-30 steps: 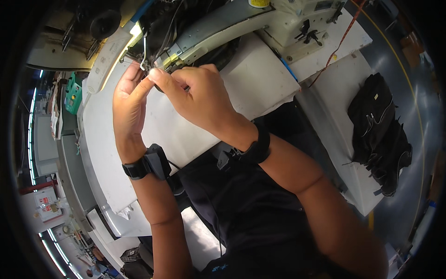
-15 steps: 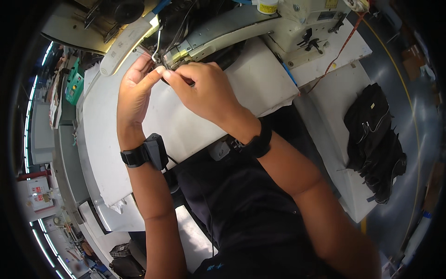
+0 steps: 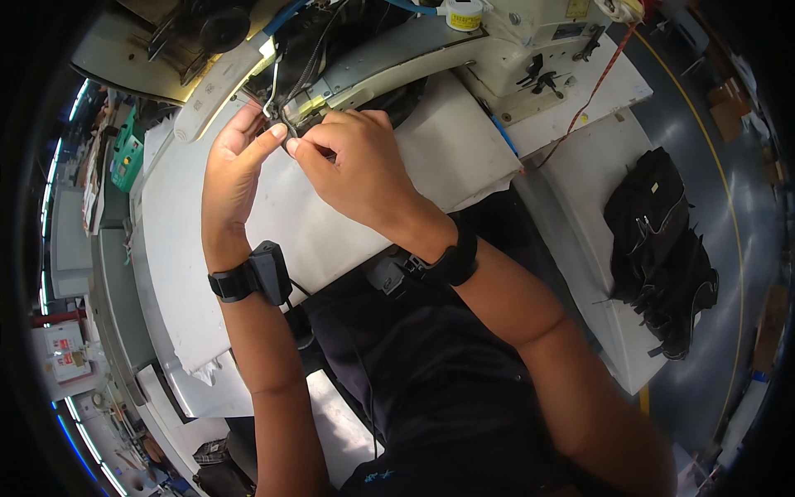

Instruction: Sewing together components of a leather or heavy fabric bag using an industrial sewing machine.

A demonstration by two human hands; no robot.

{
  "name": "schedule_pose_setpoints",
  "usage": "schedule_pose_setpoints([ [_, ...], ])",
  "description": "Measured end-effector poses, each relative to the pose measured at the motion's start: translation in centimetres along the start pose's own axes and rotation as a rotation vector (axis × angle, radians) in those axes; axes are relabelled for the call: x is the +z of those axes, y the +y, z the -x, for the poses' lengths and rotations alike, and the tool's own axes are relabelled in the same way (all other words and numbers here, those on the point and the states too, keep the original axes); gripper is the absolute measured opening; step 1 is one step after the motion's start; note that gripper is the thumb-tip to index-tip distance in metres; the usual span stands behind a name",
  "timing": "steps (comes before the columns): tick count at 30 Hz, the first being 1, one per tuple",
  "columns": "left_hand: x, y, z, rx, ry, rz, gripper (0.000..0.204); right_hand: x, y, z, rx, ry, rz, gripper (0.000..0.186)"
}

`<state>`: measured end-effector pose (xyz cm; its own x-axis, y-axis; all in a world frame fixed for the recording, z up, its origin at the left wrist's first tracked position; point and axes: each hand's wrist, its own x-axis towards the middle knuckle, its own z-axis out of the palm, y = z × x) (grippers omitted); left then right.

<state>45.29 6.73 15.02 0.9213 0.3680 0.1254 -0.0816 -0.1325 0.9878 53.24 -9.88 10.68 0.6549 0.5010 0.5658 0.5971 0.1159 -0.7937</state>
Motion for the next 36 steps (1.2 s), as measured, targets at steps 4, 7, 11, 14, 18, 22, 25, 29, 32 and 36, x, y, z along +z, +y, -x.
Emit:
schedule_pose_setpoints([
  [4,-0.1,-0.1,0.0,0.024,-0.015,-0.006,0.053,-0.7,-1.3,-1.3,0.227,-0.067,-0.128,0.054],
  [7,-0.1,-0.2,0.0,0.020,0.020,-0.020,0.054,-0.8,-2.2,-2.4,0.240,-0.116,-0.017,0.074],
  [11,-0.2,0.0,-0.1,0.020,-0.007,-0.011,0.054,0.2,-2.4,-3.1,0.253,-0.042,0.224,0.077],
  [14,-0.2,0.5,-0.1,0.017,-0.046,-0.086,0.055,0.6,-1.3,-2.3,0.139,-0.025,0.324,0.044],
  [18,0.1,0.5,0.0,0.026,-0.039,-0.073,0.054,0.8,0.8,0.2,0.081,-0.120,0.184,0.026],
  [22,-0.2,0.4,0.0,0.014,-0.013,-0.112,0.058,1.1,1.5,2.4,-0.234,0.177,0.225,0.006],
  [25,-0.7,0.7,-0.1,-0.015,-0.061,-0.148,0.064,0.7,1.0,2.8,-0.151,0.142,0.181,0.007],
  [29,-1.0,0.9,-0.6,-0.097,-0.038,-0.149,0.073,0.4,0.1,2.3,-0.088,0.104,0.149,0.009],
  [32,-1.0,0.9,-0.6,-0.065,-0.078,-0.110,0.077,0.2,-0.2,2.0,-0.069,0.091,0.128,0.010],
  [36,-1.2,1.0,-0.5,-0.083,-0.070,-0.108,0.084,0.4,-0.1,1.8,-0.055,0.093,0.078,0.011],
])
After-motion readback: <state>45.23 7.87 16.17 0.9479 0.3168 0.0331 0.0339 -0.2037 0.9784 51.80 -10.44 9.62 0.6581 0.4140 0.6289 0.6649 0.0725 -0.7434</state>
